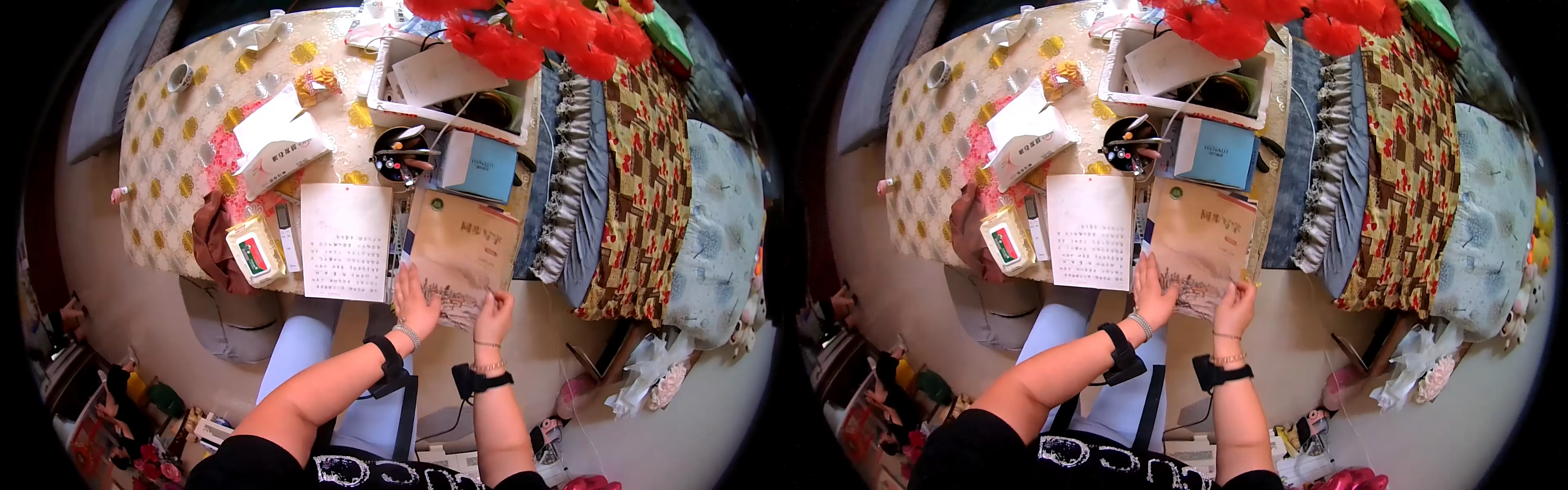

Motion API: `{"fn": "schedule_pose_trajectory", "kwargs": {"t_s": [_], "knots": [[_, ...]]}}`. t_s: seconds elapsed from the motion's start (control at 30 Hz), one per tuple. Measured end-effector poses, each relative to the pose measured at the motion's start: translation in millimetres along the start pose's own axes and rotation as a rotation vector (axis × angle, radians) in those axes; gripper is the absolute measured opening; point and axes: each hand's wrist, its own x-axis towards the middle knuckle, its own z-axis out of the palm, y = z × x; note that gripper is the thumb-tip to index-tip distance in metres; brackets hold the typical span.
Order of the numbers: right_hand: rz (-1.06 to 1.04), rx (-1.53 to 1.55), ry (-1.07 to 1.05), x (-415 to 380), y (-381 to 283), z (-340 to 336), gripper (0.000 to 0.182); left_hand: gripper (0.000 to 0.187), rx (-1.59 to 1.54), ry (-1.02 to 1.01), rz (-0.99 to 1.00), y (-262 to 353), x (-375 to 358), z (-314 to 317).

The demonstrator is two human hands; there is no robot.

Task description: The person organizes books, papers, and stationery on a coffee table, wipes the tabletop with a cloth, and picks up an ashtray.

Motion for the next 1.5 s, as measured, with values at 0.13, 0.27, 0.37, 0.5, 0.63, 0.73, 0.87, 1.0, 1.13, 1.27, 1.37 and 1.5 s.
{"fn": "schedule_pose_trajectory", "kwargs": {"t_s": [0.13, 0.27, 0.37, 0.5, 0.63, 0.73, 0.87, 1.0, 1.13, 1.27, 1.37, 1.5], "knots": [[0.005, 0.240, 0.132, -16, 7, -53, 0.014, 0.069, -0.121, 0.121, -0.041, -22, 13, 12], [0.081, 0.462, 0.098, -10, 26, -105, 0.017, 0.065, -0.168, 0.108, -0.110, -16, 19, 9], [0.174, 0.532, -0.034, 2, 26, -112, 0.018, 0.063, -0.176, 0.150, -0.103, -13, 18, 13], [0.149, 0.363, -0.154, 16, 13, -62, 0.018, 0.057, -0.239, 0.211, -0.123, -17, 22, 16], [0.139, 0.042, -0.154, 27, 20, -4, 0.018, 0.052, -0.350, 0.221, -0.096, -21, 19, 9], [0.028, -0.149, -0.096, 31, 28, 14, 0.021, 0.051, -0.393, 0.208, -0.060, -17, 15, 5], [0.167, -0.195, -0.183, 37, 50, 27, 0.028, 0.041, -0.458, 0.105, -0.030, 6, 9, -4], [0.184, 0.101, -0.151, 35, 70, 26, 0.029, 0.036, -0.244, 0.000, 0.182, 14, 3, -3], [0.289, 0.472, -0.143, -3, 8, 5, 0.033, 0.024, -0.392, -0.092, 0.274, 33, -39, -37], [0.223, 0.470, -0.257, -47, -38, -28, 0.040, 0.030, -0.564, -0.247, 0.275, 8, -70, -100], [-0.096, 0.149, -0.445, -84, -60, -6, 0.043, 0.037, -0.703, -0.041, 0.081, -34, -71, -141], [-0.273, 0.012, -0.478, -110, -100, 73, 0.043, 0.046, -0.356, 0.255, -0.042, -102, -35, -180]]}}
